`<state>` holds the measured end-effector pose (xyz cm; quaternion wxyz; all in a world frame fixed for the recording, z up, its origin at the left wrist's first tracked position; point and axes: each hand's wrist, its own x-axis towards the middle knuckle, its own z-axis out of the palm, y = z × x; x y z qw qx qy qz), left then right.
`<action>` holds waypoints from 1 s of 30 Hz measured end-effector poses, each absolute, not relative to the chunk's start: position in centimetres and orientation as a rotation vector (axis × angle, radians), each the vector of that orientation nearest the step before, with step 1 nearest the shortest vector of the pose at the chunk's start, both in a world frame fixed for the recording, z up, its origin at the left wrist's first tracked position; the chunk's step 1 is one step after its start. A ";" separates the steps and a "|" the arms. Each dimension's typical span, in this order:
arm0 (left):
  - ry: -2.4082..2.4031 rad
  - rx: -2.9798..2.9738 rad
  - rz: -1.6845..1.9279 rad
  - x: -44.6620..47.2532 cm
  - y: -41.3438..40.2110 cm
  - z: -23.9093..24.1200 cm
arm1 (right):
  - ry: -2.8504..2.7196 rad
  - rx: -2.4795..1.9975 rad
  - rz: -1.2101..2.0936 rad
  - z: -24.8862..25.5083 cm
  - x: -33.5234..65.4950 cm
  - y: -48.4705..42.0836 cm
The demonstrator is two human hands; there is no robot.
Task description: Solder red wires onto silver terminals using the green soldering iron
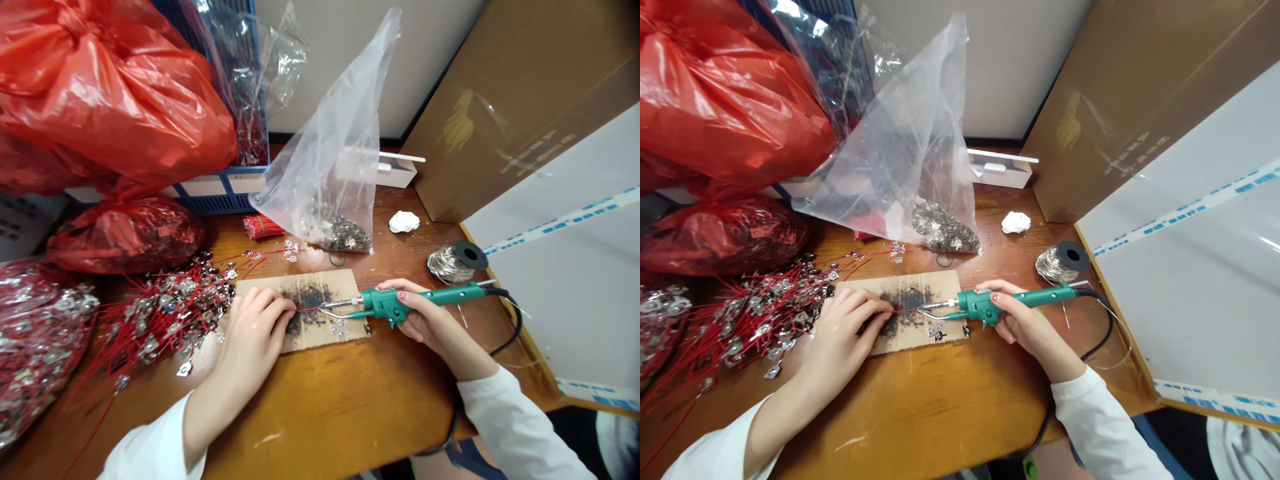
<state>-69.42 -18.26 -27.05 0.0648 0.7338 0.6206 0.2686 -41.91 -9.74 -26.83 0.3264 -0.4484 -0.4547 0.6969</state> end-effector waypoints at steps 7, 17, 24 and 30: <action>1.877 2.205 0.802 -69.5 -18.3 -27.2 | -1.189 -1.191 1.813 -26.8 -42.1 -9.7; 1.879 2.199 0.794 -69.5 -18.3 -27.3 | -1.176 -1.173 1.825 -27.2 -42.0 -9.5; 1.879 2.215 0.788 -69.4 -18.3 -27.2 | -1.155 -1.191 1.840 -27.7 -41.7 -9.4; 1.866 2.247 0.784 -69.5 -18.3 -27.3 | -1.162 -1.182 1.844 -27.7 -41.7 -9.3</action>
